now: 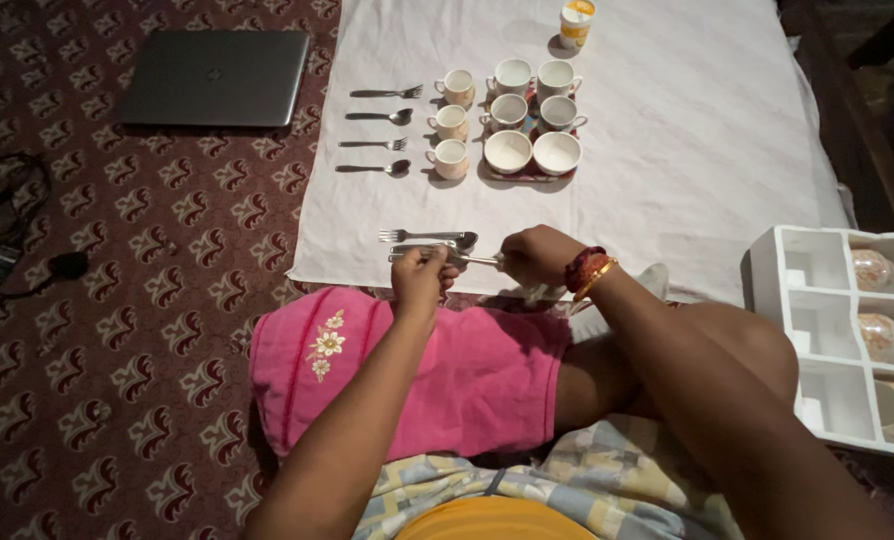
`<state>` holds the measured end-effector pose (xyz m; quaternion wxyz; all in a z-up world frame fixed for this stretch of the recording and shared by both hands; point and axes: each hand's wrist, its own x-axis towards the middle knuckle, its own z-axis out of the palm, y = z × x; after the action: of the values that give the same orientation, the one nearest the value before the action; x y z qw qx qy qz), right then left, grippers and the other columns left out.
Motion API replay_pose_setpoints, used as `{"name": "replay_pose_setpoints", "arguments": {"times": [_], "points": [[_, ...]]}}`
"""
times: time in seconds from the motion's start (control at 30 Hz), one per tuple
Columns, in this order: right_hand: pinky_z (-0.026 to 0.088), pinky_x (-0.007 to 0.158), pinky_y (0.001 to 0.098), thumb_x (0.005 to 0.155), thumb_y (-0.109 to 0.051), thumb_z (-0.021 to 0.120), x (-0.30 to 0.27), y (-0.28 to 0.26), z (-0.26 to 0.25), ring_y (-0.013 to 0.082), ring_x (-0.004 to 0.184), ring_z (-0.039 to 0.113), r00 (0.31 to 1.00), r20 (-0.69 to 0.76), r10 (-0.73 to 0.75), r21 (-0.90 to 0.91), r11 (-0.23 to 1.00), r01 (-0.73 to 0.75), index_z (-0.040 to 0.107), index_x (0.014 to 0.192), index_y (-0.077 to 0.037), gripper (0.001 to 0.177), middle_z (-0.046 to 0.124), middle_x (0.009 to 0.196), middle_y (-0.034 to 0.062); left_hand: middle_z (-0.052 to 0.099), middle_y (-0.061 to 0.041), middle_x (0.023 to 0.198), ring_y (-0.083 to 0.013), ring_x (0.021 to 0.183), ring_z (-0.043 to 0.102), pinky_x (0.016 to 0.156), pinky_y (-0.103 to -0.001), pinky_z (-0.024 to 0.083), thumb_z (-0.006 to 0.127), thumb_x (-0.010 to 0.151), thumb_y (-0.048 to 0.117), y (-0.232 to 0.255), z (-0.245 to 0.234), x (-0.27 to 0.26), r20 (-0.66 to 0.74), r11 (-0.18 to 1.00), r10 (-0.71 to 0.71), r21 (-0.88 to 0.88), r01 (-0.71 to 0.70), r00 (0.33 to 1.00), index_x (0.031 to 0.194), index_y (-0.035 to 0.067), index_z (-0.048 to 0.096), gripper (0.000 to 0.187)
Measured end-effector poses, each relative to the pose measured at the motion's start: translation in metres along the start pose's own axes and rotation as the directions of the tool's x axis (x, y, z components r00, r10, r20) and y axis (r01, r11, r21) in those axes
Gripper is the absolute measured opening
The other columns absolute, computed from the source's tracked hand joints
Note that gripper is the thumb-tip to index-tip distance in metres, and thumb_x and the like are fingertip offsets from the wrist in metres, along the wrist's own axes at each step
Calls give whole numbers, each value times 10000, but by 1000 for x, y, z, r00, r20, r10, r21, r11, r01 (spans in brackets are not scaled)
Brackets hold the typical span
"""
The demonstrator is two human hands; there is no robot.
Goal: The person sits on the floor and wipes forks and spoons with a cloth, then places them in a neat row on a white sheet. The person also picks up a small container and opens it.
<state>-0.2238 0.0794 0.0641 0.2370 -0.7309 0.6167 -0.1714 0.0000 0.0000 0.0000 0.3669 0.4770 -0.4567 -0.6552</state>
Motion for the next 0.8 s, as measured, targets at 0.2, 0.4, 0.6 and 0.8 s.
{"name": "replay_pose_setpoints", "arguments": {"times": [0.2,0.4,0.6,0.8], "points": [[552,674,440,853,-191,679,-2,1,-1,354,723,704,1000,-10,-22,66,998,22,753,922,-51,172,727,793,176,734,-72,831,-68,617,663,506,-201,506,684,982,160,10,0,-7,165,999,-16,-31,22,986,1005,15,702,148],[549,653,426,868,-206,719,3,-19,20,350,709,699,993,-108,-47,166,984,65,719,908,-39,173,709,780,180,671,-84,722,-106,519,554,412,-249,407,692,947,132,10,11,-20,279,981,-120,180,71,953,947,-21,711,154],[539,648,439,867,-199,693,8,1,5,372,690,677,999,-45,-21,22,1000,22,727,876,-48,155,696,757,197,722,-68,756,-90,580,644,499,-219,493,687,963,163,-1,5,0,81,999,22,-32,-20,996,948,-7,711,172],[537,651,452,903,-280,647,0,23,-5,368,684,675,1000,18,20,-1,1000,-20,729,867,-63,235,701,746,184,690,-64,724,-99,575,654,502,-227,491,698,967,172,-3,1,4,-18,997,45,-60,-46,999,900,12,687,174]]}}
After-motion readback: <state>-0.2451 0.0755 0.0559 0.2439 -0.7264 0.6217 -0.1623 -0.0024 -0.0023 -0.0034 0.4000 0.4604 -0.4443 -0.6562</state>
